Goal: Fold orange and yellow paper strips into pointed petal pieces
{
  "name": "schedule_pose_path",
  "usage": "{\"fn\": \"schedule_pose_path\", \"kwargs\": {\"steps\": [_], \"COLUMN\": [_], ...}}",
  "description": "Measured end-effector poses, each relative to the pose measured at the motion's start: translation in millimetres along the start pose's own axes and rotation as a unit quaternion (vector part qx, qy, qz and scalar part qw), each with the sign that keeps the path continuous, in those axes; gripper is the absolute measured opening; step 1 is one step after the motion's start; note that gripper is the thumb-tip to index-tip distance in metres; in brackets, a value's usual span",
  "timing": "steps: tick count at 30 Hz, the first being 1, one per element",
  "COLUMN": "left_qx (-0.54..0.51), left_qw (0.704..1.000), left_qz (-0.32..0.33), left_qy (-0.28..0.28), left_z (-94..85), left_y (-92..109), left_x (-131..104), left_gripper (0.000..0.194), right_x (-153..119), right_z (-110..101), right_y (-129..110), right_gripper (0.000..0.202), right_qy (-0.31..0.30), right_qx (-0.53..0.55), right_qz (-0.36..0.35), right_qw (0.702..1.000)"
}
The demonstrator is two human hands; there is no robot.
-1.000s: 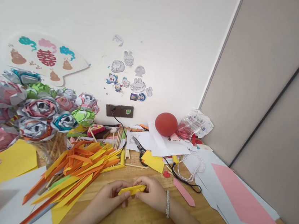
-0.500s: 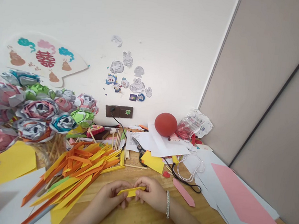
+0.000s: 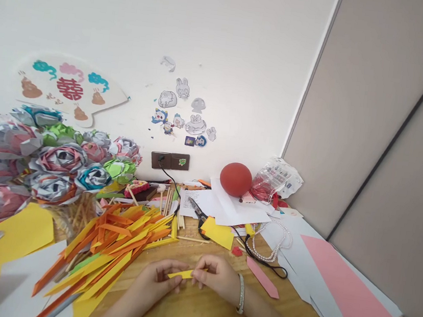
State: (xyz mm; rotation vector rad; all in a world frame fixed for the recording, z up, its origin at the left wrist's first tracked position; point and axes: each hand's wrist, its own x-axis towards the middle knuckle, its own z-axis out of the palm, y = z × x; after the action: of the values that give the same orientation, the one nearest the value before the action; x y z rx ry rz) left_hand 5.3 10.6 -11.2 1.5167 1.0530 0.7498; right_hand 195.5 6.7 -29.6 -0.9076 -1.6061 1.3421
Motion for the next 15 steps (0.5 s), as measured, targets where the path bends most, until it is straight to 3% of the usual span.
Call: {"fn": "schedule_pose_path", "kwargs": {"steps": [4, 9, 15], "left_qx": [-0.024, 0.008, 0.011], "left_qw": [0.999, 0.999, 0.999], "left_qz": [0.03, -0.002, 0.002], "left_qy": [0.011, 0.039, 0.036], "left_z": [1.4, -1.7, -1.5], "left_y": [-7.7, -12.1, -8.0], "left_x": [5.0, 6.9, 3.4], "left_gripper": [0.059, 0.047, 0.045], "right_x": [0.8, 1.3, -0.1], "right_z": [0.9, -1.4, -4.4], "right_y": [3.7, 9.1, 5.5], "right_gripper": [0.03, 0.027, 0.02], "right_qy": [0.015, 0.029, 0.025], "right_qx": [-0.01, -0.066, -0.102], "right_qz": [-0.017, -0.049, -0.008], "right_qw": [1.0, 0.996, 0.994]}}
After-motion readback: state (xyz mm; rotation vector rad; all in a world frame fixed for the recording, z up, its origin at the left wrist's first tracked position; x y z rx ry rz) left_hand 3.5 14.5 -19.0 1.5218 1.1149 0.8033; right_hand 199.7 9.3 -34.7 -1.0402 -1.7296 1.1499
